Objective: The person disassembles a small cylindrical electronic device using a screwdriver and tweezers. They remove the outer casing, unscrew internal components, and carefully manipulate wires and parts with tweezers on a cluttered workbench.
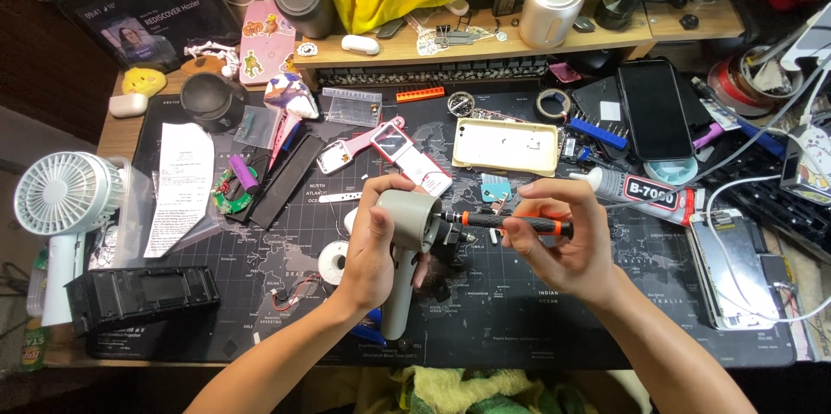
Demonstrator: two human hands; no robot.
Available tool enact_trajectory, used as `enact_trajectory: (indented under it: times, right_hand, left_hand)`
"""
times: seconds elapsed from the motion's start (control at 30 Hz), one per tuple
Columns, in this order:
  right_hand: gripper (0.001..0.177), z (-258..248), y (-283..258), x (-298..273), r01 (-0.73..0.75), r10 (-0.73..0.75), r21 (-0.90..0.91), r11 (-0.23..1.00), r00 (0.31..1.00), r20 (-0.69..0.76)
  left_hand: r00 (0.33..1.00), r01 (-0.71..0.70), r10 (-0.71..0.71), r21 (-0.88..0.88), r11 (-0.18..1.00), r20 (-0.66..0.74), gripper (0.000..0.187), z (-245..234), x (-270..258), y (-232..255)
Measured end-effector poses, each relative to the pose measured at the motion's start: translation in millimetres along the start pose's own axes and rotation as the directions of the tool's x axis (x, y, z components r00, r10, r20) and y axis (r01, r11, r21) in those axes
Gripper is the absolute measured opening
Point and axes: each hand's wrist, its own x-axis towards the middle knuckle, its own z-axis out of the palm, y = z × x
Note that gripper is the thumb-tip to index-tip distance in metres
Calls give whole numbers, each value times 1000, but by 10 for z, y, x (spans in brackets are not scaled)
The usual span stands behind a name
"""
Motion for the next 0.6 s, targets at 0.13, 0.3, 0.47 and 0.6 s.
enact_trajectory:
  times: [0.13,0.3,0.47,0.6]
  right_hand:
    - [45,-19,66,-65,19,-19,-8,1000,1000,4]
    - [49,19,2,-48,48,-48,-9,999,999,-7]
    - [53,20,10,-34,59,-59,-30,998,998,4]
    - [52,30,60,-67,94,-94,-40,995,996,-1]
  left_hand:
    - [1000,5,-5,-4,1000,7,65,-7,-2,-9]
    - [1000,10,-10,-18,1000,4,65,-3,-5,0]
    - [1000,8,-8,-19,1000,1,65,-21,-13,-27]
    - [1000,2,-3,-29,1000,-4,65,-17,-16,-21]
